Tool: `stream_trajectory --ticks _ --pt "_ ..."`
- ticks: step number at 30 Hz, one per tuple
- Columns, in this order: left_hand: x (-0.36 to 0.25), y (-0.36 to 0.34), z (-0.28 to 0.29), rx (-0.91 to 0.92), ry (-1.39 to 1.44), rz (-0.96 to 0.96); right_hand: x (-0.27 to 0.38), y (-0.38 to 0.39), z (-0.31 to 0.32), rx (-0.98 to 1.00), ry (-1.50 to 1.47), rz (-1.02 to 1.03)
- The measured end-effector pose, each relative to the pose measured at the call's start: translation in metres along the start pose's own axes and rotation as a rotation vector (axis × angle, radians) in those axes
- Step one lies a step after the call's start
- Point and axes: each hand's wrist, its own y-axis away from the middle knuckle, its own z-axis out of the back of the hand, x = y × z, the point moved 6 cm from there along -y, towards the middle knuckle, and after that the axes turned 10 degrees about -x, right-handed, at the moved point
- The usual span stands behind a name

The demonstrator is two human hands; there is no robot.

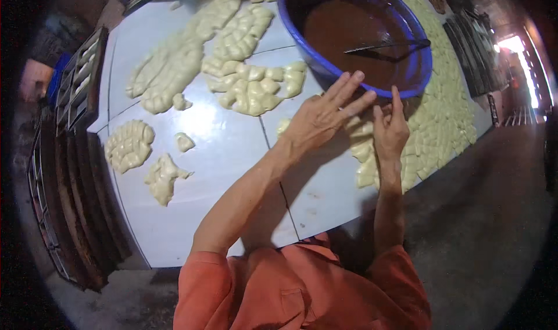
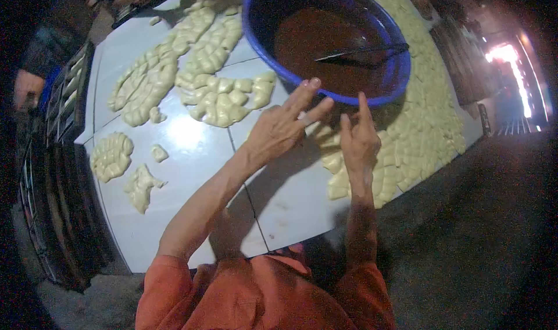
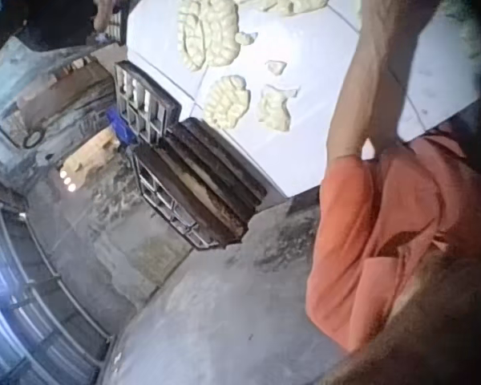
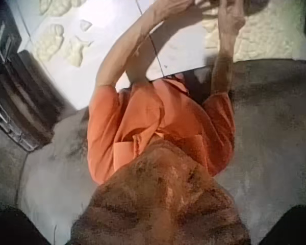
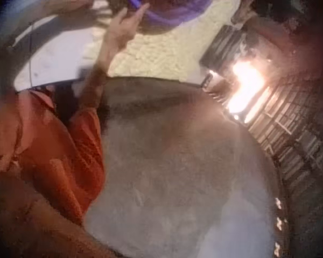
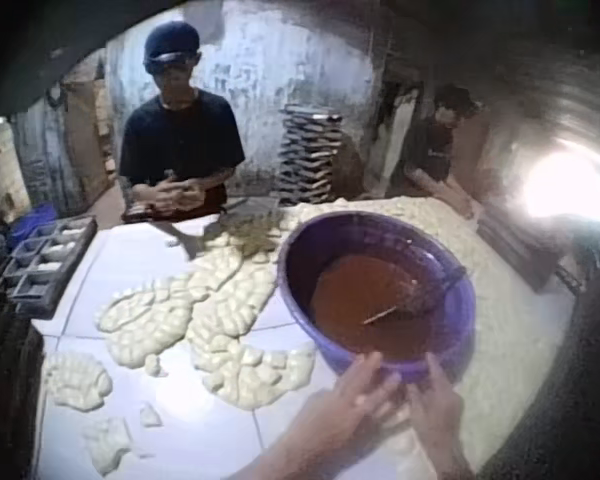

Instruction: The person fills pieces of dough with chocolate spread, folds and rolls them into small buns, groups them together, and places the assembled dough into baking pans.

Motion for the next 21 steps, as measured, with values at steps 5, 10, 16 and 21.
stream_trajectory --ticks 5,10,16,21 --pt "0.02 0.043 0.011 0.338 -0.066 0.203 0.029 0.044 -0.019 -0.079 -0.325 0.154" --pt "0.049 0.104 0.118 0.05 0.039 0.899 0.111 0.064 -0.068 0.248 -0.491 0.149" --pt "0.086 0.222 0.202 -0.611 -0.177 1.185 0.251 0.111 -0.147 0.502 -0.59 0.552" --pt "0.098 0.277 0.233 -0.607 -0.078 1.226 0.333 0.168 -0.203 0.698 -0.412 0.594"
